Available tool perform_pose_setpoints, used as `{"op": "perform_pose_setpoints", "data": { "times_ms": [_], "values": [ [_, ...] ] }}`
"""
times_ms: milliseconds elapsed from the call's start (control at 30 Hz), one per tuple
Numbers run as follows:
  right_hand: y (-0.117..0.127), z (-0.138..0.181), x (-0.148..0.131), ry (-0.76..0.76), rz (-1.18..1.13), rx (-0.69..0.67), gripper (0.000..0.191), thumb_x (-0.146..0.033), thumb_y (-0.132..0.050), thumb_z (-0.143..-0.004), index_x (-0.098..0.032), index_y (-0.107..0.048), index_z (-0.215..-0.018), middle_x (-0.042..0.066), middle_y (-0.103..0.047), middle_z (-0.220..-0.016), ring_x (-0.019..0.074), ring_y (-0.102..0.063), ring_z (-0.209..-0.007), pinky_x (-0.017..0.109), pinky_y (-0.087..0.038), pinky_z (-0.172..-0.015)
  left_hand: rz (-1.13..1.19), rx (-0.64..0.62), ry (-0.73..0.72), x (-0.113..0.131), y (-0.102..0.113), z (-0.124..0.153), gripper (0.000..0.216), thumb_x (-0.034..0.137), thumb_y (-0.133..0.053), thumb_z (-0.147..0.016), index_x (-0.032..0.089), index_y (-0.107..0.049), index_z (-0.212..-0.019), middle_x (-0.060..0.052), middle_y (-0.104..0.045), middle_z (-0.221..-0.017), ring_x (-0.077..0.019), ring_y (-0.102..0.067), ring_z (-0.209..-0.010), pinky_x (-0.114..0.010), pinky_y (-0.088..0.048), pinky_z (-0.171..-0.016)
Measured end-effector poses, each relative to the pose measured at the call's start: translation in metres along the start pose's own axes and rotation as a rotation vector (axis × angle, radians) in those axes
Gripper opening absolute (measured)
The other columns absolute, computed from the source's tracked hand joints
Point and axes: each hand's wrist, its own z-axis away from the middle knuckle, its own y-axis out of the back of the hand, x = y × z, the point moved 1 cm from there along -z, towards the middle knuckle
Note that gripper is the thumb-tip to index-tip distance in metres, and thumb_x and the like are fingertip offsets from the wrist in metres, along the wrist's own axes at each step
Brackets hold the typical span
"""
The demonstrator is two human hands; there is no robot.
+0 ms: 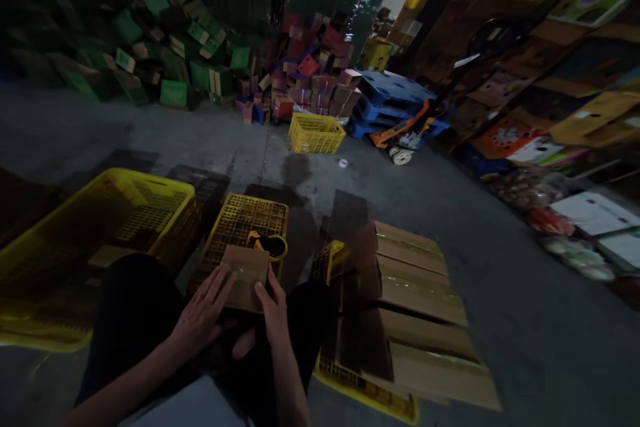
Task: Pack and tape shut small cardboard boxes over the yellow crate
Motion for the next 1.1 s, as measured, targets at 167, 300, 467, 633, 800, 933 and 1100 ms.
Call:
{"op": "perform_pose_setpoints", "data": {
  "times_ms": [167,300,467,633,800,933,1100],
  "values": [
    [0.0,0.003,0.011,-0.039,-0.113,0.02,0.059,-0.048,-0.077,-0.08,-0.028,-0.066,-0.134,0.002,-0.058,-0.147,0.0285,-0.048,-0.141,0.048,-0.036,-0.119,0.031,0.022,0.071,-0.001,-0.009,-0.009,0.101,0.052,-0.069,-0.085,0.013,-0.017,-0.162,-0.02,-0.031,-0.163,-0.0387,-0.033,-0.147,-0.051,-0.037,-0.116],
    [-0.013,0.004,0.015,-0.012,-0.133,0.121,0.059,-0.05,-0.074,-0.081,-0.025,-0.067,-0.134,0.004,-0.06,-0.144,0.0287,-0.053,-0.137,0.046,-0.043,-0.114,0.095,0.058,0.041,-0.003,-0.016,-0.015,0.105,0.058,-0.069,-0.083,0.009,-0.018,-0.161,-0.023,-0.027,-0.164,-0.0413,-0.028,-0.15,-0.053,-0.036,-0.117],
    [-0.023,-0.011,0.01,0.003,-0.027,0.207,0.067,-0.057,-0.07,-0.082,-0.018,-0.065,-0.136,0.01,-0.068,-0.134,0.0301,-0.064,-0.122,0.044,-0.051,-0.104,0.13,0.06,-0.03,-0.003,-0.012,-0.017,0.11,0.065,-0.066,-0.085,0.007,-0.012,-0.161,-0.024,-0.02,-0.166,-0.0415,-0.019,-0.153,-0.055,-0.035,-0.117],
    [-0.019,-0.032,0.005,0.066,0.251,0.162,0.069,-0.068,-0.06,-0.085,-0.017,-0.069,-0.13,0.012,-0.069,-0.133,0.0313,-0.062,-0.125,0.043,-0.046,-0.108,0.093,0.043,-0.041,-0.007,-0.005,-0.015,0.111,0.075,-0.06,-0.084,0.007,-0.017,-0.161,-0.024,-0.023,-0.165,-0.0385,-0.021,-0.153,-0.05,-0.035,-0.118],
    [-0.017,-0.033,0.005,0.151,0.441,0.133,0.073,-0.073,-0.045,-0.091,-0.018,-0.067,-0.133,0.012,-0.065,-0.138,0.0299,-0.057,-0.131,0.042,-0.038,-0.114,0.049,0.062,-0.02,-0.013,-0.004,-0.008,0.107,0.077,-0.053,-0.087,0.009,-0.017,-0.162,-0.02,-0.033,-0.162,-0.0348,-0.032,-0.15,-0.045,-0.033,-0.118],
    [-0.019,-0.032,0.003,0.152,0.517,0.113,0.076,-0.073,-0.04,-0.093,-0.016,-0.065,-0.136,0.014,-0.065,-0.138,0.0305,-0.057,-0.132,0.042,-0.039,-0.113,-0.008,0.105,0.022,-0.014,-0.005,-0.007,0.103,0.071,-0.054,-0.09,0.008,-0.017,-0.162,-0.019,-0.036,-0.161,-0.0344,-0.034,-0.149,-0.046,-0.029,-0.121],
    [-0.018,-0.03,0.0,0.153,0.535,0.116,0.076,-0.074,-0.037,-0.093,-0.018,-0.064,-0.137,0.013,-0.066,-0.136,0.0304,-0.058,-0.131,0.042,-0.041,-0.111,0.148,0.083,0.086,-0.02,-0.016,-0.003,0.102,0.068,-0.061,-0.085,0.01,-0.026,-0.16,-0.019,-0.036,-0.161,-0.0362,-0.03,-0.151,-0.051,-0.021,-0.125]
  ]
}}
